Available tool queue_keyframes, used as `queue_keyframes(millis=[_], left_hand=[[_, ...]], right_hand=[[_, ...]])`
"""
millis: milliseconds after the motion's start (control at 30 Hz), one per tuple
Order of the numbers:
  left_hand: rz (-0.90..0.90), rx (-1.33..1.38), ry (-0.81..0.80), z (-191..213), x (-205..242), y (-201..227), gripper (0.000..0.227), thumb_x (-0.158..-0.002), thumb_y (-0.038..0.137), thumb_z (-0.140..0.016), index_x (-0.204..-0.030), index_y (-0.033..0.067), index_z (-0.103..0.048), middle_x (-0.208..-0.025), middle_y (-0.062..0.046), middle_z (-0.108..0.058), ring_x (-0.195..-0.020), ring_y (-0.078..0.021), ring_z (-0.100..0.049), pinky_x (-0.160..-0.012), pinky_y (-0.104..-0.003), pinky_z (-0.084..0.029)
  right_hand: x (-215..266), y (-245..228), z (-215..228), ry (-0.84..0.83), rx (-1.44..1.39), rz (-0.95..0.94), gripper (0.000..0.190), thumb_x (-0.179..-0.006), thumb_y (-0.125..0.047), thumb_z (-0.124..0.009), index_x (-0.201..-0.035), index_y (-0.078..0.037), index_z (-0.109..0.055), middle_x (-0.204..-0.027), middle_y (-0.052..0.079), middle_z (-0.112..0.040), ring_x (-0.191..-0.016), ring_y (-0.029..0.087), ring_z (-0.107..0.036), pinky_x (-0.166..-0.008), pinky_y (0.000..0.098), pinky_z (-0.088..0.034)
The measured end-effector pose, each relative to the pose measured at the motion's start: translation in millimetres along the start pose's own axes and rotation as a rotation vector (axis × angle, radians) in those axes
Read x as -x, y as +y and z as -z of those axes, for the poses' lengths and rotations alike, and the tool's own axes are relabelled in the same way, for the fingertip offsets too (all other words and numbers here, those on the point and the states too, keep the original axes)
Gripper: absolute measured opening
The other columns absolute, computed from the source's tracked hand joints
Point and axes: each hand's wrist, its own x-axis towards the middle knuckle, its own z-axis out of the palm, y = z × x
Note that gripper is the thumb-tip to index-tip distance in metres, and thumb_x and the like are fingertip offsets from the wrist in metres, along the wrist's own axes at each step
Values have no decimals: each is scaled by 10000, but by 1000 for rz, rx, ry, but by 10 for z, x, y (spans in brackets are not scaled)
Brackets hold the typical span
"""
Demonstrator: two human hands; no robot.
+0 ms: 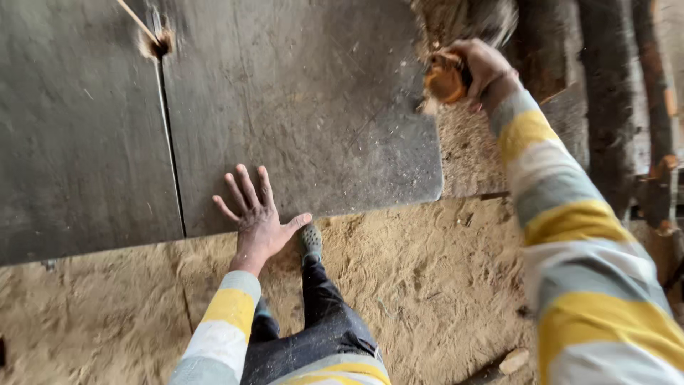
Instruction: The person feeds multiple logs one at a time through a table saw, guiding them with both hands to cut them into smaller pieces. The cut pieces are then moved aside on the floor.
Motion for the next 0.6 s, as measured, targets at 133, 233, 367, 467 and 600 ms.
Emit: queue_keyframes(millis=[133,233,367,467,600], left_hand=[[-52,10,31,-70,-34,-46,1384,-712,878,-570,-1620,76,98,-1638,-288,235,-1487,-472,287,-1071,-740,222],[-100,80,7,14,-25,-89,1343,-732,856,-569,-1616,89,90,-1638,-280,240,-1484,-451,282,-1066,-729,223],[-257,867,-153,489,30,74,1219,-771,863,-523,-1632,137,-57,-1711,-205,50,-1546,-407,-89,-1174,-684,-102],[-548,980,-86,710,233,550,1101,-843,877,-472,-1638,135,-302,-1759,-171,-196,-1619,-348,-249,-1252,-625,-231],[-804,913,-154,834,358,1231,976,-789,804,-617,-1477,118,-534,-1581,-149,-505,-1417,-302,-521,-1159,-549,-418]], right_hand=[[1087,68,-248,-181,-139,-200,814,-729,-414,-834,-1369,-73,-467,-1258,265,-636,-1150,397,-654,-949,569,-590],[1859,549,-578,-273,-326,-295,768,-750,-476,-813,-1365,-95,-556,-1280,267,-628,-1185,412,-633,-975,591,-571],[2461,1427,-776,-420,-649,-4,673,-881,-477,-798,-1438,-204,-538,-1429,137,-542,-1320,332,-557,-1118,528,-513],[2652,2114,-798,-509,-1162,-100,651,-870,-478,-766,-1371,-107,-577,-1367,255,-584,-1268,437,-585,-1030,590,-518],[2797,2826,-1020,-542,-1544,-55,628,-950,-432,-720,-1407,-45,-531,-1378,282,-552,-1266,423,-565,-1090,594,-506]])
